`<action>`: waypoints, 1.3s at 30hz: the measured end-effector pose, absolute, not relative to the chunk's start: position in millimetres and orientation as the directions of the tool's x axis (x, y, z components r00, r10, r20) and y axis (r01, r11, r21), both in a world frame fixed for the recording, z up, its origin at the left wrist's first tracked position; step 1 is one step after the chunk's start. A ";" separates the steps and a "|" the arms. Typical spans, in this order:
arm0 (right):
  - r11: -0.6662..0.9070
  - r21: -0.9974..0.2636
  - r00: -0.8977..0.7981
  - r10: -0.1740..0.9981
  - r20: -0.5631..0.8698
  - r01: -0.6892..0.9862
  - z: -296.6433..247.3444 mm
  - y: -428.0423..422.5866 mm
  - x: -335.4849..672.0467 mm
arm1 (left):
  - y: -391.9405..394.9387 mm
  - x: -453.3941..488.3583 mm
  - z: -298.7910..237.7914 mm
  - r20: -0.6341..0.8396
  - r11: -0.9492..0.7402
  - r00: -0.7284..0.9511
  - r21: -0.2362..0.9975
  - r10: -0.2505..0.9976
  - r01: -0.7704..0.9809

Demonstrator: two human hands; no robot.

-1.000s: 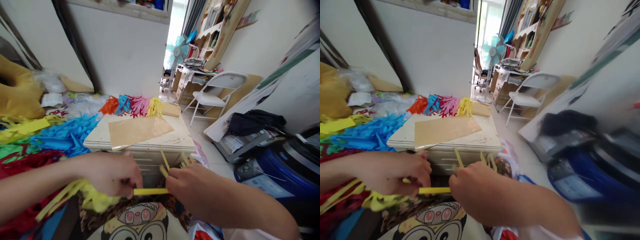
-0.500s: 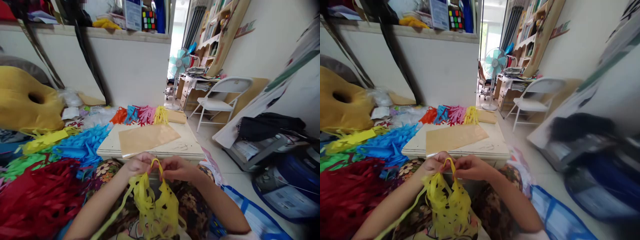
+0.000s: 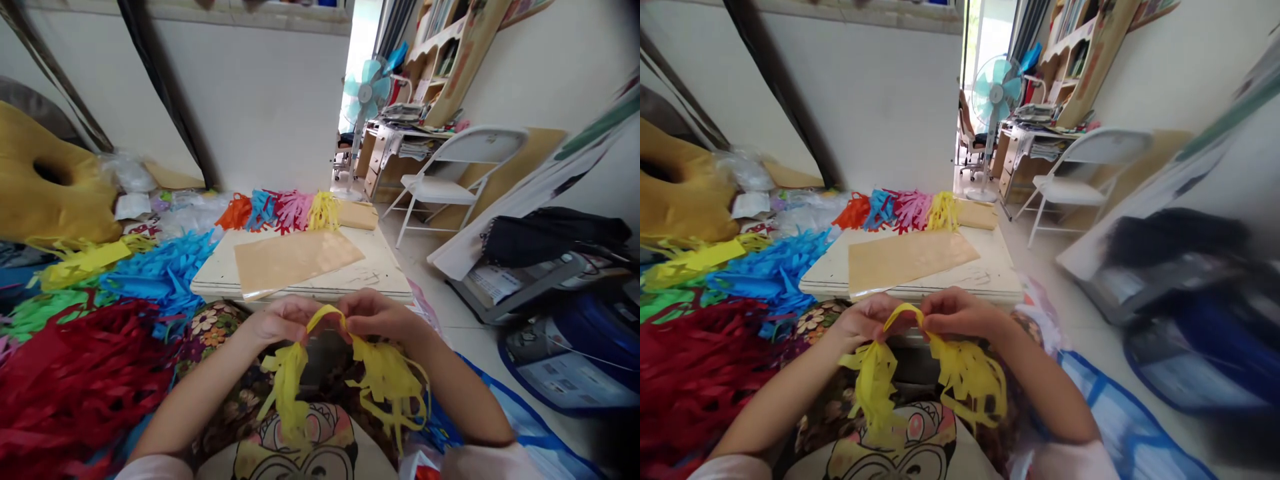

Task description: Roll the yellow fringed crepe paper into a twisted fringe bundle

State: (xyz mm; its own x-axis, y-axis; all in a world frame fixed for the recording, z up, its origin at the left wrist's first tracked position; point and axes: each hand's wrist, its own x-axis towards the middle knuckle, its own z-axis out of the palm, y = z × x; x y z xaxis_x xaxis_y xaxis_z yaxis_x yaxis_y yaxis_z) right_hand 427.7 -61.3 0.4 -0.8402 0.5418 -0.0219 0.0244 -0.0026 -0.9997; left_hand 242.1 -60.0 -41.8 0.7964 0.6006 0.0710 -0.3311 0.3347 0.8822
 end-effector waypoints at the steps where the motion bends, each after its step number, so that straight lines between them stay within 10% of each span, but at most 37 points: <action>1: -0.001 -1.000 -0.832 0.555 0.006 -0.007 -1.5 -62.6 427.1 | -59.2 243.6 -42.5 0.069 0.337 0.772 0.872 0.632 -0.354; 13: 0.421 -0.768 -0.860 0.395 -0.324 0.482 26.1 -61.7 441.1 | -59.4 228.7 -6.5 -0.285 0.254 0.910 0.944 0.302 0.212; 20: 0.560 -0.699 -0.895 0.291 -0.338 0.445 29.7 -57.9 428.9 | -71.8 238.3 3.4 -0.273 0.293 0.914 0.938 0.299 0.184; 39: 0.173 -0.776 -0.772 0.362 -0.523 0.607 30.0 -72.6 427.9 | -81.0 237.8 -4.5 -0.330 0.242 0.872 0.937 0.363 0.254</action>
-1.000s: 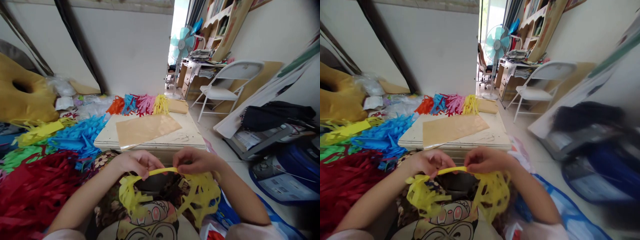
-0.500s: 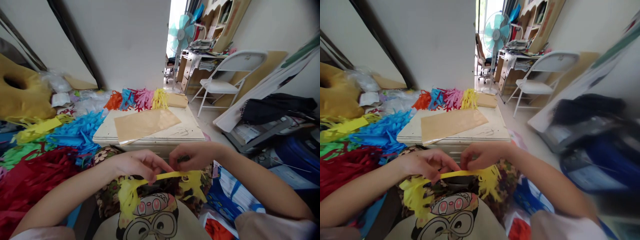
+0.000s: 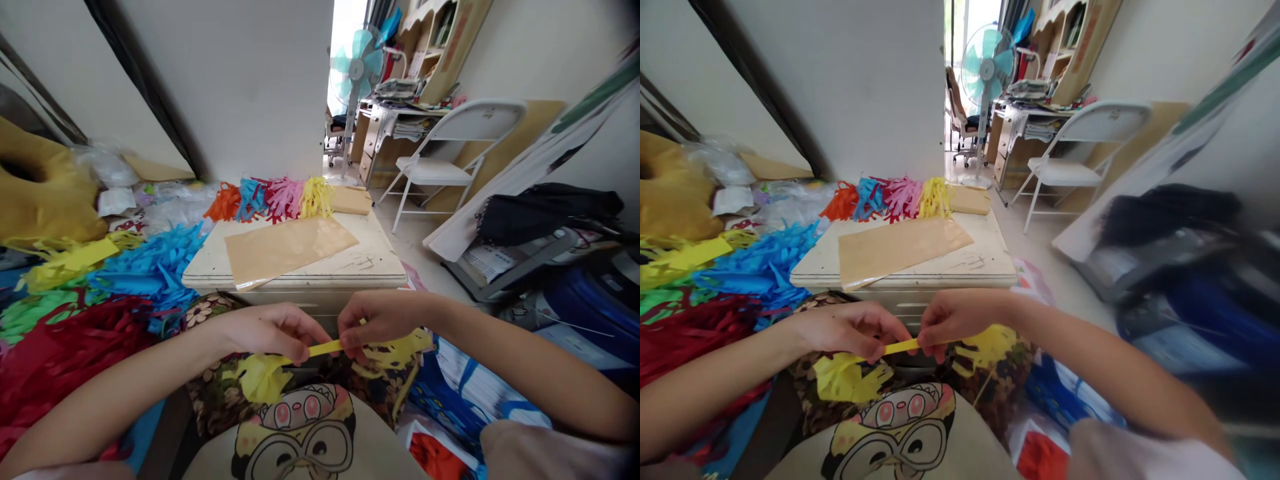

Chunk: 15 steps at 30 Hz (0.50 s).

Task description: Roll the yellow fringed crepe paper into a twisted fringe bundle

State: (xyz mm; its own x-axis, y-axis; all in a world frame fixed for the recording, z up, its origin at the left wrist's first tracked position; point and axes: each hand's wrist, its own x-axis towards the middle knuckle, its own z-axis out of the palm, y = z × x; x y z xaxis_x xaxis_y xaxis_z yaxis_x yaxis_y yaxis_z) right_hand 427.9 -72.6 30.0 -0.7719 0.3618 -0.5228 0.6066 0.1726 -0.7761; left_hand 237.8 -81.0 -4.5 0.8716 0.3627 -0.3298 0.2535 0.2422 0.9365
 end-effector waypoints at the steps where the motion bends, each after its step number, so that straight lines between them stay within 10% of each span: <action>1: 0.176 -0.774 -0.773 0.350 -0.528 0.608 28.2 -72.3 431.1 | -81.3 236.2 -4.9 -0.335 0.215 0.874 0.938 0.352 0.273; 15: 0.319 -0.898 -0.915 0.360 -0.180 0.302 16.5 -72.4 453.1 | -82.5 232.1 -10.2 -0.074 0.328 0.924 0.943 0.375 -0.057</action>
